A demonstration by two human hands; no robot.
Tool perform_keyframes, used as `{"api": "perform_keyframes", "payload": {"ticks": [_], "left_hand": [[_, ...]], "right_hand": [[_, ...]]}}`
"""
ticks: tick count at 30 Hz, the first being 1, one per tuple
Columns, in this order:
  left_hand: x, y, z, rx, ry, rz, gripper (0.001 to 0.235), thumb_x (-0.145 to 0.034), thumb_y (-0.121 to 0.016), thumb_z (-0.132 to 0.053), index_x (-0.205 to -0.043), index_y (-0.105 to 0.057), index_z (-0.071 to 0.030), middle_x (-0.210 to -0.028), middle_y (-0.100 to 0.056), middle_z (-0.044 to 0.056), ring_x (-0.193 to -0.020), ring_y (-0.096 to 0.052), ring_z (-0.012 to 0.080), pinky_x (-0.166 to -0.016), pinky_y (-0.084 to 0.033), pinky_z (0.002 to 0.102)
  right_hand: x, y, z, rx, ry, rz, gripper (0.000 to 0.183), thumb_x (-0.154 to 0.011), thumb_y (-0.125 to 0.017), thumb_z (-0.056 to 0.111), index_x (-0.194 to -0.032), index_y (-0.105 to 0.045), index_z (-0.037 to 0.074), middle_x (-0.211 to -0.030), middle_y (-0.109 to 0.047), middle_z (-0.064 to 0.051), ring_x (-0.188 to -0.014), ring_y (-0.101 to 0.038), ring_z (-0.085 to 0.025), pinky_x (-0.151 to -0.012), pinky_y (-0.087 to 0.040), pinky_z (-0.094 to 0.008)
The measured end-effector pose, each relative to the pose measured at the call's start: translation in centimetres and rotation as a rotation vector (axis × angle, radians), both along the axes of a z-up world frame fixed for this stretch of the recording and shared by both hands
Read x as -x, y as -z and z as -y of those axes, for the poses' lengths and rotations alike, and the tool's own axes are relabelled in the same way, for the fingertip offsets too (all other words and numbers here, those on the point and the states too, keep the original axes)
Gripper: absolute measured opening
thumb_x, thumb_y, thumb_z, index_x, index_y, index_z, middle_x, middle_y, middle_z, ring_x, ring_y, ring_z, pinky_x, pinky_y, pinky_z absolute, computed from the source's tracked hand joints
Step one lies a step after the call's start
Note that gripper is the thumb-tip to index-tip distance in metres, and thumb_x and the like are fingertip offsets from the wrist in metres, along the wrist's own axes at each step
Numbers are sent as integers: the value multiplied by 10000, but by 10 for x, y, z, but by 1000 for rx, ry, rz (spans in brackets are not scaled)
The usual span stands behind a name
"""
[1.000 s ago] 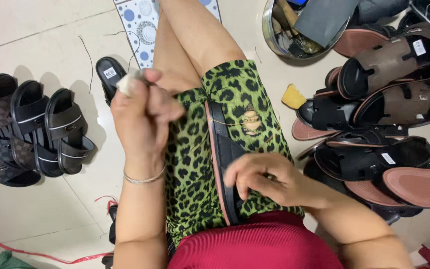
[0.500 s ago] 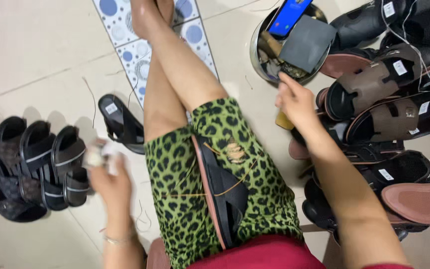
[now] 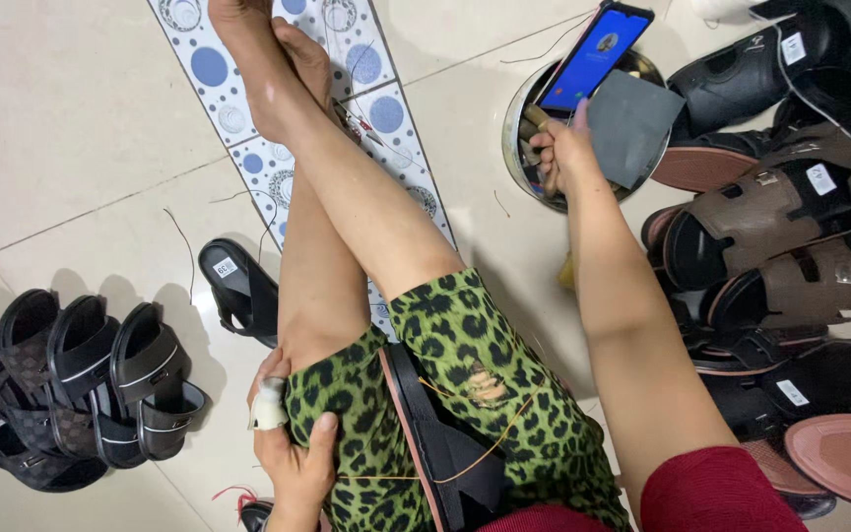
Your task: The person sits on the floor and sews a sandal using a needle and thread. They hold the sandal on their lap and repeatedly push the needle through the sole while pulling the thread to secure it.
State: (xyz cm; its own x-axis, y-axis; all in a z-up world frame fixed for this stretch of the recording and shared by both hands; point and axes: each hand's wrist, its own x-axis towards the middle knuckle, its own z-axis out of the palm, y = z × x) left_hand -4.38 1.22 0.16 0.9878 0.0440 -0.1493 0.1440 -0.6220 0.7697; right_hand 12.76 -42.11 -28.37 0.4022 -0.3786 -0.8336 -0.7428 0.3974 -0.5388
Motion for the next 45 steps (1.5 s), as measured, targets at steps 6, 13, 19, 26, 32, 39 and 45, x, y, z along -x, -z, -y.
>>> {"api": "perform_keyframes", "payload": {"ticks": [6,13,19,26,32,39,45], "left_hand": [[0,0,1,33,-8,-7,714,-901,-577,-459,-1405,-482,37,-1466,-495,280,-1392,-494,407,-1210,-363,493],[4,7,-1,33,-18,20,696,-893,-594,-415,-1419,-485,28,-1474,-502,267,-1395,-498,398,-1213,-357,481],[2,8,3,42,-29,35,681,-897,-600,-413,-1415,-503,18,-1466,-510,254,-1392,-502,384,-1214,-357,478],[-1,10,2,18,-25,31,645,-905,-602,-383,-1403,-508,17,-1435,-535,229,-1370,-508,371,-1187,-366,460],[-1,25,-6,29,-23,70,606,-940,-597,-373,-1409,-507,1,-1426,-545,201,-1367,-504,354,-1185,-356,455],[-8,34,1,27,-27,91,601,-933,-603,-403,-1386,-525,-14,-1370,-569,189,-1308,-521,335,-1131,-377,428],[5,111,-1,-452,3,61,764,-854,-690,-297,-1498,-446,36,-1468,-419,336,-1305,-492,549,-965,-520,633]], "right_hand": [[-8,13,6,2,34,2,857,-1007,-477,186,-1687,18,354,-746,-694,-68,-451,-418,-80,-390,-310,-251],[-8,16,12,-32,5,34,839,-1022,-450,181,-1692,39,308,-773,-679,-63,-477,-409,-84,-409,-319,-257],[29,6,-33,-1,94,186,628,-1005,-548,208,-1589,-318,227,-718,-593,-56,-402,-389,-87,-344,-261,-259],[100,-59,-99,-136,106,207,397,-1026,-543,164,-1403,-564,41,-728,-551,-37,-470,-391,-65,-377,-280,-229],[76,-101,-83,-202,290,396,280,-1008,-573,112,-1278,-617,53,-712,-540,-53,-458,-417,-83,-369,-292,-237],[70,-238,-179,-806,226,534,309,-956,-664,195,-1254,-628,124,-642,-547,76,-433,-424,-9,-337,-255,-179],[125,-252,-299,-952,-92,363,157,-1003,-648,229,-1133,-685,148,-707,-568,33,-481,-441,-27,-351,-333,-163]]}}
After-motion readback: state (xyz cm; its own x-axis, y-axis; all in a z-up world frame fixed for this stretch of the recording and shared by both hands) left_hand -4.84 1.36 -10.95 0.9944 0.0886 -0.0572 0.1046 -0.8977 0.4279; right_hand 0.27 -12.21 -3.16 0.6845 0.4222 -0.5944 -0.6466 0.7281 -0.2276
